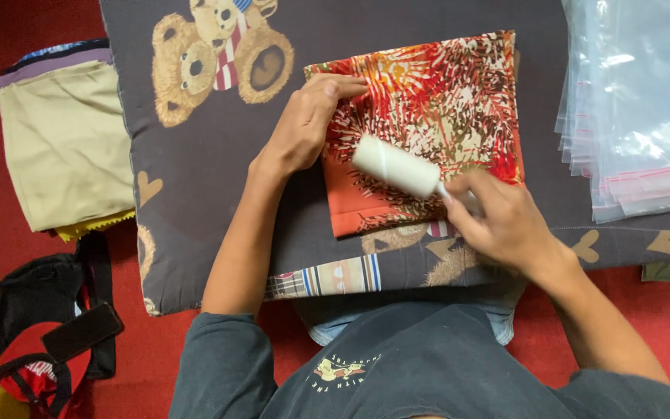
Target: The person folds a patterned cloth on a cushion, uses a lint roller to clean it, and then places it into a clear plastic bag. They seal the bag and smooth the contents.
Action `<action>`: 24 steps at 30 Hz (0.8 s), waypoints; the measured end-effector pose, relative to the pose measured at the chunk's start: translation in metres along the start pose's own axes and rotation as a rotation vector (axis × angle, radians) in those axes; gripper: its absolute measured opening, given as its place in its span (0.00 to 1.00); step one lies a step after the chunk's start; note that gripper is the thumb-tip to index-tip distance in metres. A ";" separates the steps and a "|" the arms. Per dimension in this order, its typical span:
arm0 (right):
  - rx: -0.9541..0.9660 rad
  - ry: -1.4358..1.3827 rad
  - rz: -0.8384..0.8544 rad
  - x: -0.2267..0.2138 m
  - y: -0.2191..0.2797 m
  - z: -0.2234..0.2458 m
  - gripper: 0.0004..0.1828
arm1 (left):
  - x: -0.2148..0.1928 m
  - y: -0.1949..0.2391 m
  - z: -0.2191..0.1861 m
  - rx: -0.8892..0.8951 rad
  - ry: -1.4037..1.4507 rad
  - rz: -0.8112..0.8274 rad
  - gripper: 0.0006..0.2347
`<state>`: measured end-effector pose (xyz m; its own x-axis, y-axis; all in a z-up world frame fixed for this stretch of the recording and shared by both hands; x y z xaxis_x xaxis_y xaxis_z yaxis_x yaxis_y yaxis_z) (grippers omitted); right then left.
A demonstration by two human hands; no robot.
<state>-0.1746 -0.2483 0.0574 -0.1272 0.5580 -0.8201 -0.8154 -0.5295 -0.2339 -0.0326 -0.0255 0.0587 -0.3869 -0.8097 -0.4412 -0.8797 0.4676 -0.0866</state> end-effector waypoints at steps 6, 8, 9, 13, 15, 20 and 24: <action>-0.222 -0.045 0.138 0.037 -0.021 0.004 0.01 | 0.001 -0.001 0.006 -0.067 0.004 0.037 0.32; -0.264 -0.088 0.199 0.041 -0.018 0.014 0.02 | 0.003 -0.004 0.008 -0.064 -0.007 0.042 0.32; -0.259 -0.097 0.254 0.042 -0.017 0.022 0.01 | 0.003 -0.004 0.008 -0.063 -0.021 0.040 0.33; -0.143 -0.196 0.423 0.041 -0.020 0.017 0.03 | 0.004 -0.004 0.008 -0.048 -0.030 0.028 0.33; -0.164 -0.216 0.458 0.043 -0.032 0.007 0.03 | 0.003 -0.003 0.007 -0.055 0.002 0.050 0.34; -0.138 -0.199 0.485 0.034 -0.088 -0.018 0.04 | -0.010 0.002 0.003 -0.063 0.373 0.076 0.38; 0.033 -0.201 0.543 0.042 -0.124 -0.056 0.04 | -0.042 0.006 0.002 0.112 0.700 -0.209 0.28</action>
<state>-0.0471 -0.1949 0.0234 -0.6346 0.3242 -0.7015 -0.6202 -0.7552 0.2120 -0.0212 0.0126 0.0753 -0.3328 -0.9050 0.2649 -0.9355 0.2814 -0.2138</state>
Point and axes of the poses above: each hand's wrist, its own y-axis away from the middle knuckle, its own x-axis out of the palm, z = x × y, the point moved 8 cm from there along -y, towards the middle knuckle, and after that the axes turned 11 degrees about -x, right-handed, at the moved point
